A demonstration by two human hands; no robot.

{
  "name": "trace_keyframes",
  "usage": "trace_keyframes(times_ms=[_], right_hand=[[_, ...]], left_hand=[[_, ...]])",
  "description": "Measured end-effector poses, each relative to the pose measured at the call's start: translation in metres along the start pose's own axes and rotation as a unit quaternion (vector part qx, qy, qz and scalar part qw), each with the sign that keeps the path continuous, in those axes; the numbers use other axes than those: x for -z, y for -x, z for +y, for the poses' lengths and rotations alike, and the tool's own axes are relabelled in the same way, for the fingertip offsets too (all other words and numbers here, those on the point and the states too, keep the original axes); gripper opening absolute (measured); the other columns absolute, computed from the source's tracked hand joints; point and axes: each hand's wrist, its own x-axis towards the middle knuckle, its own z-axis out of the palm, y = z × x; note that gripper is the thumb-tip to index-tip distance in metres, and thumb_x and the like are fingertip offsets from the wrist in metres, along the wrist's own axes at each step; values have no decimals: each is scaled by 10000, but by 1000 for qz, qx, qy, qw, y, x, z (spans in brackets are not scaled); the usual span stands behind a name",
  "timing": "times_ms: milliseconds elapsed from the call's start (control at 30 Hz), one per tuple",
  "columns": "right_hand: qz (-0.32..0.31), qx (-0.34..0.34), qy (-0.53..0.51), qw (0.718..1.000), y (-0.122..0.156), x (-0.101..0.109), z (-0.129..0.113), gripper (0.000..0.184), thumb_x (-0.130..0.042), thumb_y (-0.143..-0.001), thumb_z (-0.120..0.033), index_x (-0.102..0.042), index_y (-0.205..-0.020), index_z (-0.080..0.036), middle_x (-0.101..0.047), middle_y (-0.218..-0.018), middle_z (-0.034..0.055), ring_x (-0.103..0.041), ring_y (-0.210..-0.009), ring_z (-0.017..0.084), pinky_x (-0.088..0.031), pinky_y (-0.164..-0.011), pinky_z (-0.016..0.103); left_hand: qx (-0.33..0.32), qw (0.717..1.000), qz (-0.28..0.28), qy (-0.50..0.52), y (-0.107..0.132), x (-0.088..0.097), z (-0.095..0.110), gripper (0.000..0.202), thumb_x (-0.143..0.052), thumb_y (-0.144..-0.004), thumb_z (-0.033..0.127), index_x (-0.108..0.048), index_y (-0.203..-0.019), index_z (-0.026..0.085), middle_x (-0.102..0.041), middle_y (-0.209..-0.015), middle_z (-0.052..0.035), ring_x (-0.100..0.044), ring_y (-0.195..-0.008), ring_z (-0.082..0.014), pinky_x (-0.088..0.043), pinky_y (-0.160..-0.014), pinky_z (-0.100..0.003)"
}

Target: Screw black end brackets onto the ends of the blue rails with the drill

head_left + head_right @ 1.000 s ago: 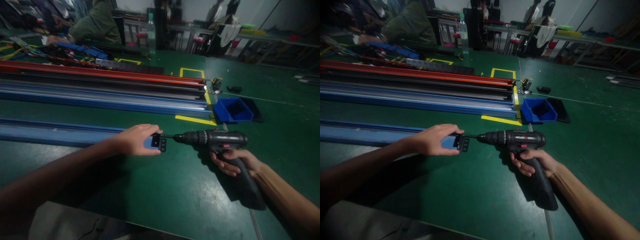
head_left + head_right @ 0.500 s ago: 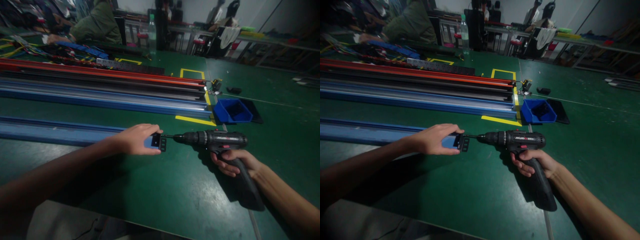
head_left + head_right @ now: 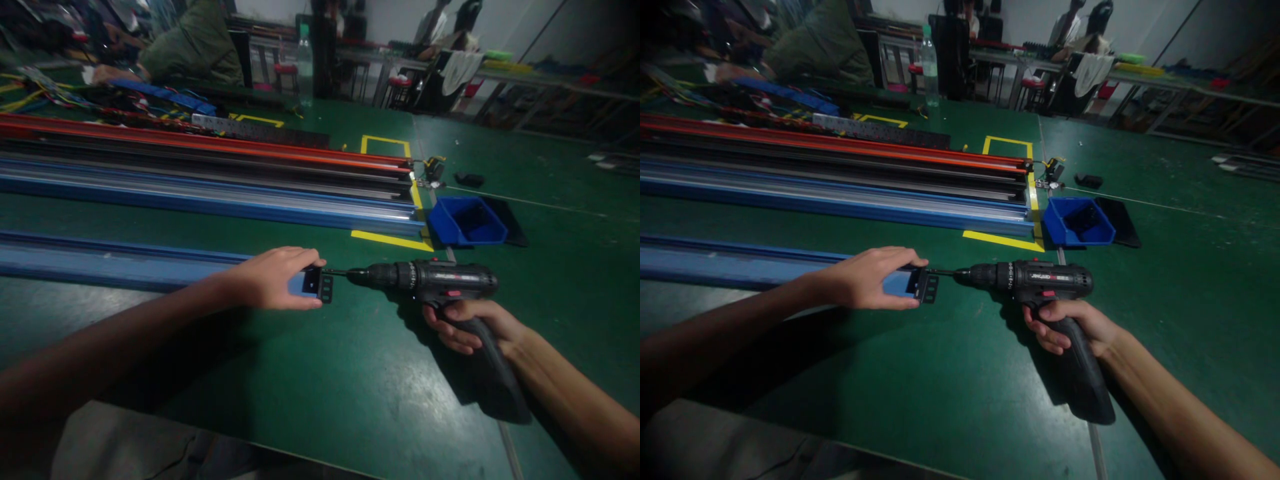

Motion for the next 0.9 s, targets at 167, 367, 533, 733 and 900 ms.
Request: trace_keyframes(times_ms=[167,367,533,733,900], right_hand=[[-2,2,4,1000,-1,-3,-1,214,-657,-900,-176,-771,-1030,-50,-672,-777,53,-433,-420,7,-523,-496,159],[4,2,14,1000,-2,-3,-2,241,-653,-900,-178,-764,-1075,-55,-674,-790,59,-437,-417,9,-522,-497,164],[5,5,21,1000,-1,-2,-2,239,-648,-908,-186,-757,-1079,-61,-677,-806,71,-425,-413,15,-506,-485,170],[-4,11,22,1000,-2,-3,-2,259,-629,-919,-195,-741,-1099,-46,-674,-818,81,-425,-433,24,-479,-488,177],[-16,22,27,999,-3,-3,0,266,-642,-921,-214,-743,-1108,-54,-679,-826,69,-389,-420,11,-489,-491,168]], left_hand=[[1,1000,1,-1,0,1,0,617,-665,-898,620,-550,-1324,188,-668,-1263,-100,-644,-1187,-267,-475,-1027,-374],[-1,1000,3,1,0,0,0,616,-661,-898,623,-549,-1321,189,-667,-1256,-100,-645,-1180,-264,-474,-1025,-373],[1,1000,2,-1,0,0,-1,617,-662,-895,628,-544,-1323,199,-670,-1258,-100,-648,-1173,-266,-479,-1011,-373],[10,1000,-4,0,0,1,1,634,-656,-889,646,-547,-1327,200,-670,-1261,-104,-648,-1181,-280,-480,-1024,-394],[6,1000,-3,3,0,1,0,627,-656,-892,639,-549,-1328,200,-672,-1255,-104,-652,-1172,-273,-487,-1016,-386]])
